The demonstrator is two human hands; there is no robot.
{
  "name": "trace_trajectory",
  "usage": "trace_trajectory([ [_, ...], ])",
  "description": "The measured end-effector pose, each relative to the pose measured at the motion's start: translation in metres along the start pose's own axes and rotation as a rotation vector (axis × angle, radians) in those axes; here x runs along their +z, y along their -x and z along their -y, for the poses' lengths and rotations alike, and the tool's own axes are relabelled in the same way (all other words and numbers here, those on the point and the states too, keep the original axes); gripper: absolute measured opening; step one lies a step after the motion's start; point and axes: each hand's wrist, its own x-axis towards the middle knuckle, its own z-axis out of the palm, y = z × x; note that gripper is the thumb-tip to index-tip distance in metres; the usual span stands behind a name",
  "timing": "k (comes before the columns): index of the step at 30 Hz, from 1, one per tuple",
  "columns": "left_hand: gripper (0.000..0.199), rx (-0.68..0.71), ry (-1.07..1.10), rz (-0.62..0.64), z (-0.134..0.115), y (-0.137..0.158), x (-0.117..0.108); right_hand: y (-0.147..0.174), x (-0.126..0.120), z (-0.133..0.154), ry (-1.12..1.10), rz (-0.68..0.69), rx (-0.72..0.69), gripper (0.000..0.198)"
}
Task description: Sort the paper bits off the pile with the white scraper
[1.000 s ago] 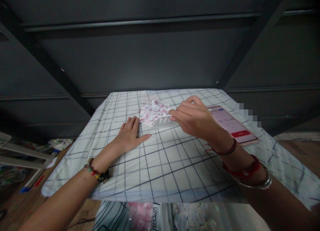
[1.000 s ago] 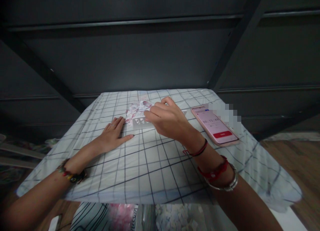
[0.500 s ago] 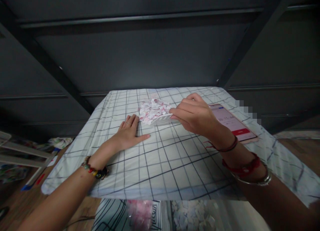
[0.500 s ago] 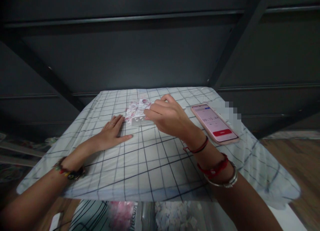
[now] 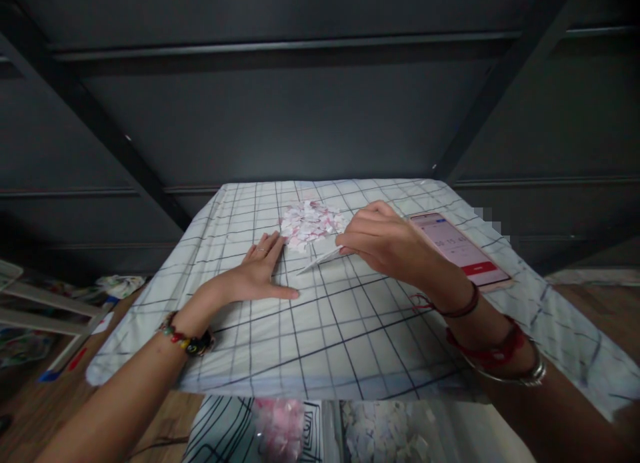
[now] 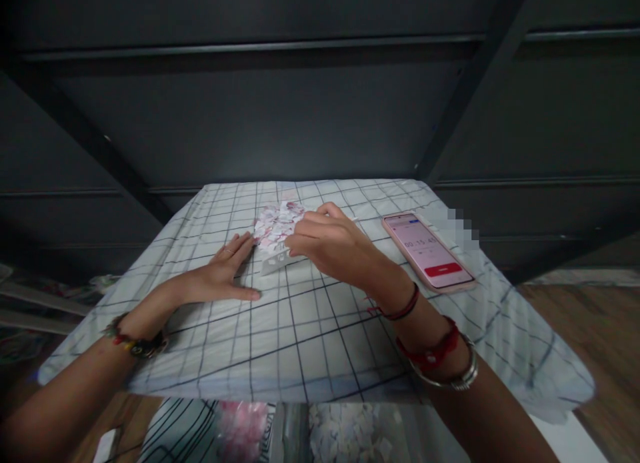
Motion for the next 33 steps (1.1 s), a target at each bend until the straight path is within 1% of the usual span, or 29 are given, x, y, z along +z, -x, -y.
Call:
trace_trajectory([
  [3, 0.121, 0.036, 0.026, 0.004, 0.001, 0.001, 0.000, 0.002, -0.003, -0.004, -0.066, 0.040, -0.027, 0.031],
  [6, 0.121, 0.120, 0.049, 0.005, 0.002, 0.002, 0.002, 0.004, -0.007, -0.009, -0.106, -0.035, 0.002, 0.031],
  [8, 0.121, 0.196, 0.062, -0.008, 0.002, 0.003, 0.003, 0.004, -0.007, -0.010, -0.089, -0.099, 0.024, 0.029],
  [9, 0.120, 0.229, 0.068, -0.016, 0.002, 0.003, 0.004, 0.003, -0.007, -0.009, -0.070, -0.105, 0.022, 0.029],
  [11, 0.120, 0.274, 0.080, -0.025, 0.003, 0.004, 0.005, 0.002, -0.007, -0.005, -0.027, -0.055, 0.003, 0.029],
  [13, 0.119, 0.294, 0.086, -0.023, 0.003, 0.004, 0.006, 0.003, -0.012, 0.002, 0.025, 0.039, 0.006, 0.027],
  [15, 0.119, 0.306, 0.087, -0.020, 0.004, 0.004, 0.007, 0.007, -0.020, 0.011, 0.101, 0.113, 0.067, 0.026],
  [16, 0.119, 0.309, 0.086, -0.018, 0.004, 0.004, 0.006, 0.011, -0.024, 0.017, 0.152, 0.132, 0.123, 0.026],
  [18, 0.119, 0.306, 0.080, -0.005, 0.004, 0.005, 0.005, 0.017, -0.033, 0.031, 0.239, 0.137, 0.218, 0.027],
  [19, 0.120, 0.300, 0.074, 0.012, 0.004, 0.006, 0.003, 0.020, -0.036, 0.038, 0.264, 0.135, 0.233, 0.026],
  [21, 0.122, 0.280, 0.057, 0.065, 0.005, 0.009, -0.001, 0.023, -0.041, 0.054, 0.269, 0.115, 0.213, 0.024],
  [23, 0.123, 0.249, 0.041, 0.117, 0.007, 0.014, -0.006, 0.022, -0.045, 0.071, 0.221, 0.094, 0.188, 0.022],
  [26, 0.123, 0.218, 0.040, 0.132, 0.011, 0.021, -0.010, 0.015, -0.051, 0.090, 0.151, 0.086, 0.176, 0.020],
  [28, 0.124, 0.221, 0.047, 0.116, 0.014, 0.024, -0.011, 0.011, -0.056, 0.097, 0.156, 0.086, 0.168, 0.019],
  [30, 0.124, 0.225, 0.050, 0.101, 0.015, 0.026, -0.011, 0.012, -0.061, 0.098, 0.210, 0.087, 0.178, 0.017],
  [33, 0.122, 0.241, 0.042, 0.116, 0.015, 0.029, -0.012, 0.017, -0.064, 0.099, 0.281, 0.120, 0.204, 0.016],
])
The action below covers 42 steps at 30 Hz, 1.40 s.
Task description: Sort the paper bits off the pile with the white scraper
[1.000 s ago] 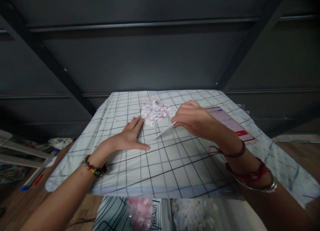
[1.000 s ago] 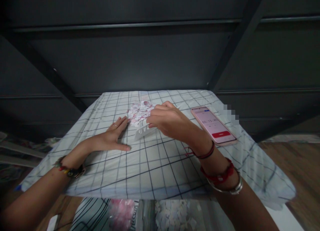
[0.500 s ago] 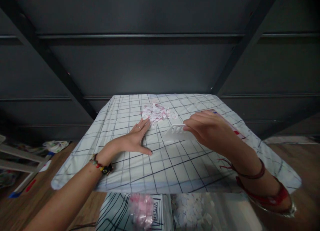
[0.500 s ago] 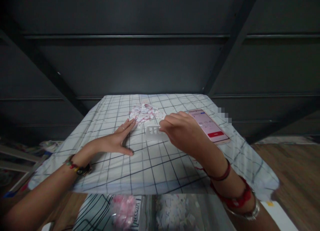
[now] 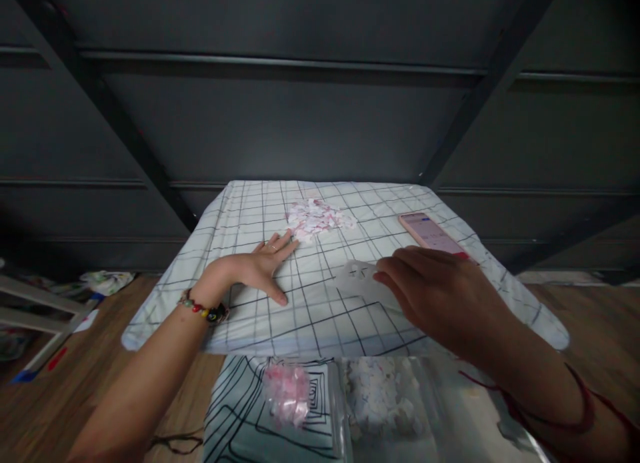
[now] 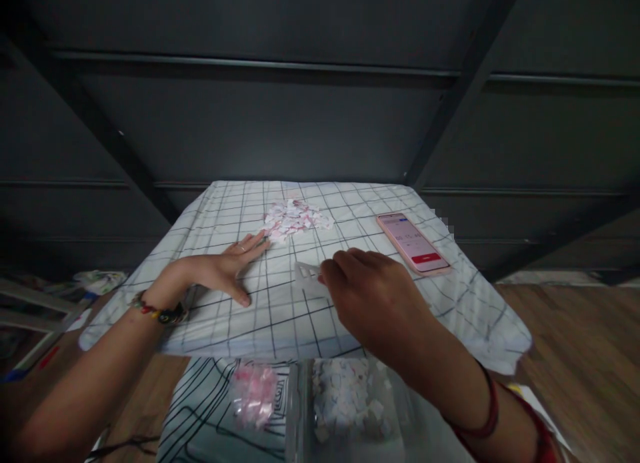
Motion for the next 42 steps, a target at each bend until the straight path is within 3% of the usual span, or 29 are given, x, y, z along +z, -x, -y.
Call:
trace_trajectory([
  [6, 0.121, 0.102, -0.026, 0.122, -0.012, 0.005, 0.001, 0.008, -0.011, 0.027, -0.151, 0.029, -0.036, 0.017],
  [11, 0.125, 0.093, -0.084, 0.205, -0.019, 0.006, -0.002, 0.004, -0.018, 0.046, -0.229, -0.001, -0.089, 0.021],
  [18, 0.123, 0.085, -0.092, 0.229, -0.019, 0.005, -0.002, 0.005, -0.016, 0.039, -0.206, 0.001, -0.103, 0.019],
  [21, 0.117, 0.108, -0.045, 0.178, -0.012, 0.006, -0.002, 0.003, -0.011, 0.026, -0.169, -0.019, -0.072, 0.021],
  [25, 0.102, 0.050, 0.034, 0.028, 0.005, 0.004, -0.003, -0.007, 0.008, -0.010, -0.074, -0.064, 0.058, 0.025],
  [32, 0.095, -0.380, -0.064, -0.199, 0.014, -0.011, 0.002, -0.049, 0.069, -0.067, 0.009, -0.095, 0.147, 0.020],
  [37, 0.089, -0.445, -0.088, -0.250, 0.015, -0.020, 0.009, -0.071, 0.101, -0.070, 0.002, -0.211, 0.141, 0.022],
  [42, 0.083, -0.425, -0.097, -0.323, 0.016, -0.026, 0.011, -0.066, 0.120, -0.077, 0.049, -0.346, 0.195, 0.024],
])
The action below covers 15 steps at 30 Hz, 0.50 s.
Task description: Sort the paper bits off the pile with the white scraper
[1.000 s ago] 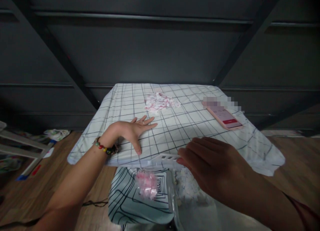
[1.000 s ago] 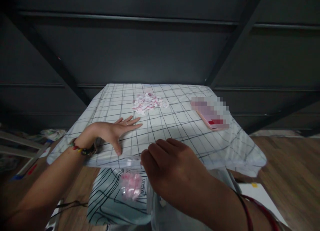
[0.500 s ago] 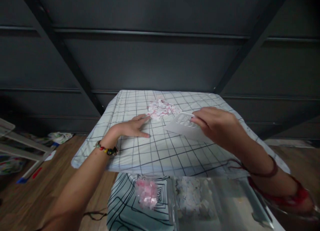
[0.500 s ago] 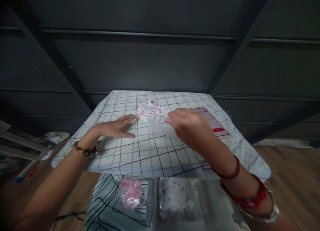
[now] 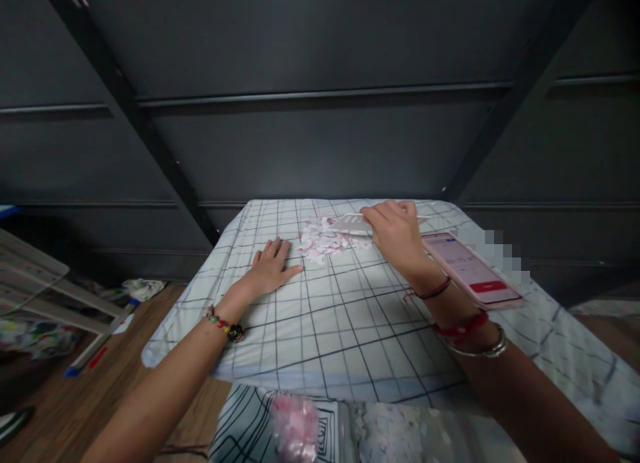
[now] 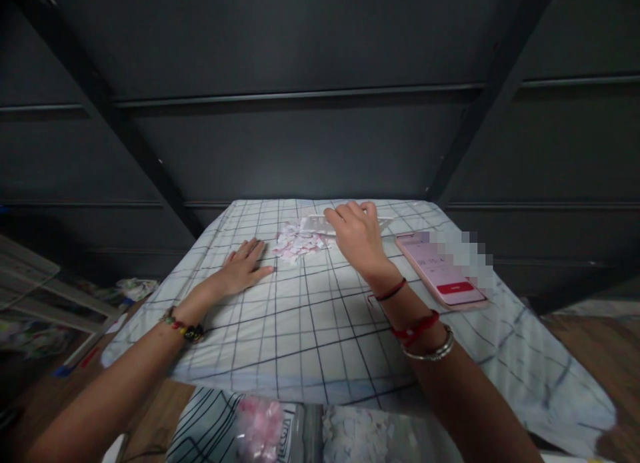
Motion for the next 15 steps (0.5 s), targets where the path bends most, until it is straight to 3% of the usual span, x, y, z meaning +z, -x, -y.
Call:
trace_trajectory([
  [6, 0.083, 0.035, 0.032, -0.019, -0.005, -0.006, 0.005, 0.013, 0.009, -0.008, -0.056, -0.040, 0.008, 0.024],
  [15, 0.080, 0.077, 0.000, -0.083, -0.003, -0.010, 0.010, 0.012, 0.006, -0.007, -0.237, 0.097, -0.120, 0.029],
])
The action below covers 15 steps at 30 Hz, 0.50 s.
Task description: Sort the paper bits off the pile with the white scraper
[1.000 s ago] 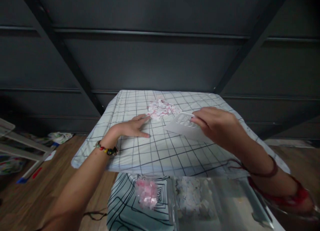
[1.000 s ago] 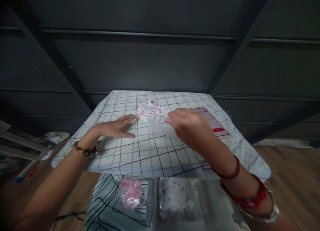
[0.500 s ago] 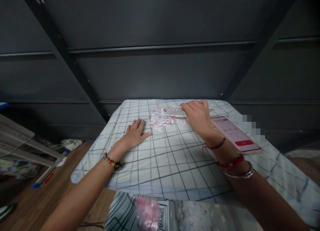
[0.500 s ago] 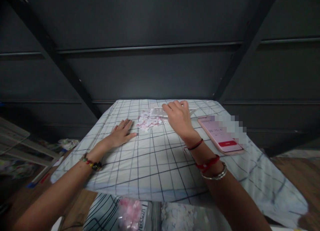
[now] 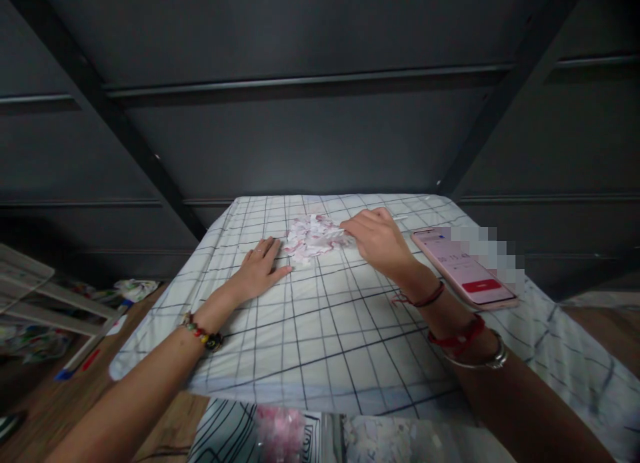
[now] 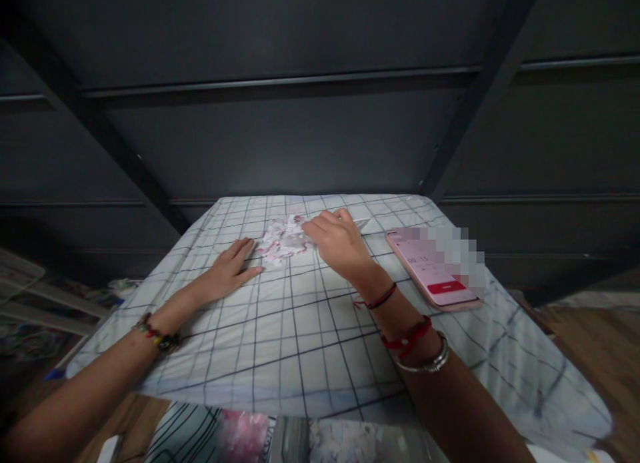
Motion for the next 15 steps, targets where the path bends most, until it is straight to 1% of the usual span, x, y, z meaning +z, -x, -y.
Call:
trace_trajectory([
  [2, 0.080, 0.015, -0.031, -0.010, -0.001, 0.000, 0.003, 0.001, -0.004, -0.002, -0.022, -0.031, 0.009, 0.027],
  [4, 0.081, -0.009, -0.075, 0.004, -0.004, -0.001, 0.005, 0.001, -0.005, -0.003, -0.032, -0.071, 0.026, 0.026],
  [6, 0.083, -0.048, -0.117, 0.052, -0.009, -0.002, 0.004, 0.002, -0.002, -0.002, -0.023, -0.086, 0.031, 0.026],
  [8, 0.083, -0.074, -0.140, 0.129, -0.013, -0.003, 0.000, 0.001, 0.003, 0.000, -0.011, -0.060, 0.008, 0.028],
  [11, 0.086, -0.069, -0.143, 0.247, -0.015, -0.009, -0.016, 0.001, 0.007, 0.001, -0.017, -0.016, -0.033, 0.029],
  [13, 0.093, -0.059, -0.132, 0.323, -0.012, -0.016, -0.032, 0.002, 0.005, -0.001, -0.037, -0.004, -0.044, 0.027],
  [15, 0.096, -0.037, -0.108, 0.391, -0.005, -0.024, -0.048, 0.002, 0.000, -0.004, -0.052, 0.000, -0.050, 0.023],
])
